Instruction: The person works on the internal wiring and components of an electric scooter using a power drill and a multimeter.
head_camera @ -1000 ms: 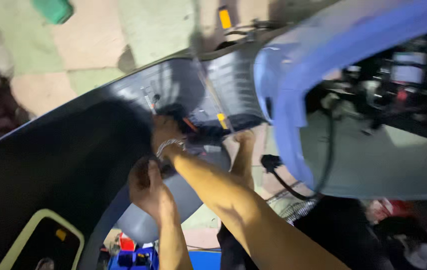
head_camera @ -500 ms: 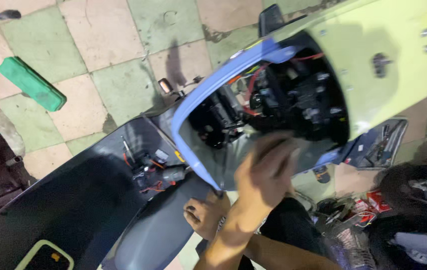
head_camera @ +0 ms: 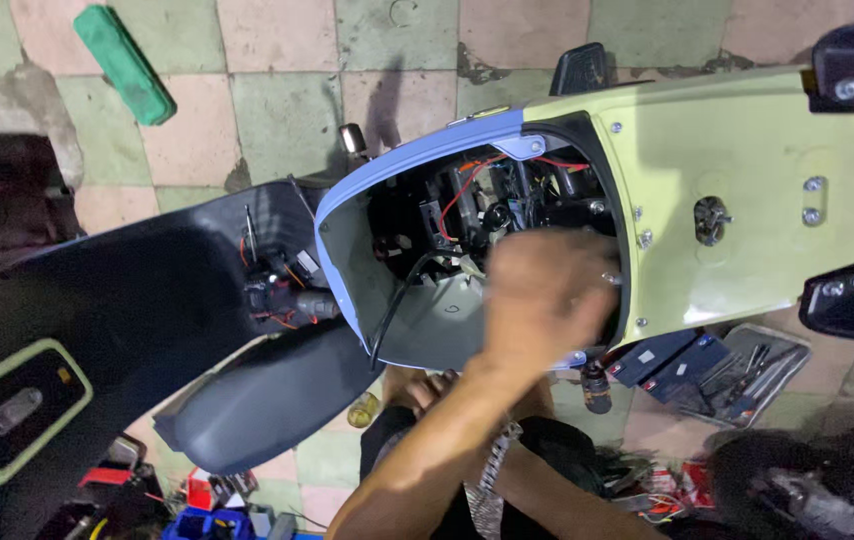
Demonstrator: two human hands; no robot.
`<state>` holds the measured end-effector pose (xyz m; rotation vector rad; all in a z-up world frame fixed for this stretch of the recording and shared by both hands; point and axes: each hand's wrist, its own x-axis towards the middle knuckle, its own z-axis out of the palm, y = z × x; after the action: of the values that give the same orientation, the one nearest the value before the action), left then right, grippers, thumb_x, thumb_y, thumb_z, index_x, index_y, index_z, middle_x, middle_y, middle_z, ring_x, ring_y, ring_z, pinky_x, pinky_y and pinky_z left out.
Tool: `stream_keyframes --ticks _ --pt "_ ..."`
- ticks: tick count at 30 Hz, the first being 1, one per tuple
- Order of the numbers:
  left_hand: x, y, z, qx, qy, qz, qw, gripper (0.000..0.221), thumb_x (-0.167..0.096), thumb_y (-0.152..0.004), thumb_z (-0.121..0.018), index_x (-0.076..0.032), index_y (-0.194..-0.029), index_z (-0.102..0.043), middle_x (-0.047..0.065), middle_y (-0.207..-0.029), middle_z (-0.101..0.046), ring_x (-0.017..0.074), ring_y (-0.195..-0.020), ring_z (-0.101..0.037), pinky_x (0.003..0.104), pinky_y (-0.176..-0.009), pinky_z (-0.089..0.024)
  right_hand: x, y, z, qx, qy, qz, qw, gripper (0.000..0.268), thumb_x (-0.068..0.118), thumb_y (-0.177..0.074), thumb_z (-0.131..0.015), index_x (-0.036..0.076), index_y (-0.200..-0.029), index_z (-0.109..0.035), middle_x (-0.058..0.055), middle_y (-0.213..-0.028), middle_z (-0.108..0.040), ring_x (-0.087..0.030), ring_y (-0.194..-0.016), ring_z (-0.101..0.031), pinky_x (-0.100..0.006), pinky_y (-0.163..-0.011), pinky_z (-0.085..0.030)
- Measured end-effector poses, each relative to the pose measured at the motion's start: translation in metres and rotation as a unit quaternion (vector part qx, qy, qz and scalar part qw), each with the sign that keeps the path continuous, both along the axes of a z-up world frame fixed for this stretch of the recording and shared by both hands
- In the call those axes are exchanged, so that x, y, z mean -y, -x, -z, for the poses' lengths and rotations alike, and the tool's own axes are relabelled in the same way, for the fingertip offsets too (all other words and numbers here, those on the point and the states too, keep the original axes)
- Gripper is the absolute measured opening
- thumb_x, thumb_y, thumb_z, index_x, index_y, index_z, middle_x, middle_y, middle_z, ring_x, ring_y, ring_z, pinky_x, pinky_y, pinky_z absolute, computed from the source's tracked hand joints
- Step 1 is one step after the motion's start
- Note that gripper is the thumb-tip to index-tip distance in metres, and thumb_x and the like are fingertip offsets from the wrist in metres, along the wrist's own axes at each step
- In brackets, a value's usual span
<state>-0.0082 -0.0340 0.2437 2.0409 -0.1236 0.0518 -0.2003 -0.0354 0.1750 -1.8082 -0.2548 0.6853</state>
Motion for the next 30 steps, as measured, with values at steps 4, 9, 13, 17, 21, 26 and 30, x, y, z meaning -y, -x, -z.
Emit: stream_keyframes --ticks 4,9,13,17,21,26,30 --pt "-0.052 -0.001 0.098 -0.245 0.125 -0.188 0.943 0.022 -0.013 -0.091 -0.066 -0.006 -0.109 -0.075 0.006 -0.094 -0.078 0.0144 -0.084 -0.074 0.031 -0.08 -0.059 0.058 -0.041 -0.042 0.284 0.13 -0.113 0.943 0.031 0.023 -0.083 -0.069 0.012 -0.112 -0.066 -0.009 -0.109 -0.071 -0.028 -0.105 -0.063 -0.045 -0.086 -0.053" --pt "-0.044 -0.021 0.253 -0.284 0.083 -0.143 0.944 0.029 -0.024 -0.087 -0.078 -0.007 -0.111 -0.077 0.01 -0.096 -0.077 0.0201 -0.088 -0.074 0.033 -0.079 -0.056 0.059 -0.082 -0.022 0.27 0.257 -0.299 0.879 0.031 0.026 -0.085 -0.066 0.003 -0.105 -0.068 -0.015 -0.105 -0.069 -0.028 -0.098 -0.065 -0.043 -0.078 -0.054" --pt "-0.029 -0.034 0.304 -0.226 0.163 -0.116 0.953 0.034 -0.025 -0.082 -0.08 -0.008 -0.109 -0.072 0.008 -0.096 -0.077 0.0232 -0.088 -0.075 0.034 -0.081 -0.057 0.06 -0.084 -0.008 0.426 0.226 -0.227 0.846 0.03 0.031 -0.083 -0.068 0.006 -0.099 -0.067 -0.011 -0.106 -0.069 -0.026 -0.096 -0.066 -0.037 -0.074 -0.052" --pt "-0.037 -0.039 0.3 -0.293 0.055 -0.078 0.951 0.016 -0.018 -0.075 -0.078 -0.013 -0.09 -0.08 0.008 -0.09 -0.079 0.024 -0.087 -0.077 0.035 -0.081 -0.059 0.054 -0.082 -0.01 0.419 0.248 -0.238 0.841 0.022 0.031 -0.089 -0.07 0.009 -0.094 -0.068 -0.003 -0.094 -0.067 -0.02 -0.085 -0.064 -0.033 -0.068 -0.049" --pt "-0.041 -0.045 0.297 -0.265 0.068 -0.068 0.959 0.013 -0.016 -0.07 -0.079 -0.011 -0.082 -0.078 0.011 -0.086 -0.077 0.0293 -0.083 -0.075 0.038 -0.075 -0.058 0.048 -0.085 -0.013 0.444 0.246 -0.22 0.833 0.024 0.032 -0.087 -0.07 0.01 -0.095 -0.069 -0.002 -0.094 -0.067 -0.018 -0.084 -0.064 -0.031 -0.068 -0.048" --pt "-0.068 -0.034 0.298 -0.246 -0.037 -0.105 0.963 0.018 -0.017 -0.08 -0.075 -0.009 -0.096 -0.074 0.018 -0.091 -0.075 0.0379 -0.09 -0.072 0.046 -0.081 -0.057 0.047 -0.085 -0.013 0.425 0.263 -0.244 0.831 0.028 0.035 -0.081 -0.07 0.01 -0.092 -0.069 -0.002 -0.092 -0.067 -0.019 -0.077 -0.061 -0.032 -0.063 -0.046" --pt "-0.11 -0.017 0.301 -0.303 -0.104 -0.175 0.931 0.028 -0.012 -0.08 -0.07 -0.013 -0.108 -0.074 0.022 -0.101 -0.073 0.0415 -0.095 -0.07 0.051 -0.087 -0.055 0.048 -0.085 -0.012 0.42 0.28 -0.255 0.825 0.025 0.034 -0.086 -0.071 0.011 -0.094 -0.069 0.001 -0.087 -0.064 -0.017 -0.076 -0.061 -0.031 -0.063 -0.046"
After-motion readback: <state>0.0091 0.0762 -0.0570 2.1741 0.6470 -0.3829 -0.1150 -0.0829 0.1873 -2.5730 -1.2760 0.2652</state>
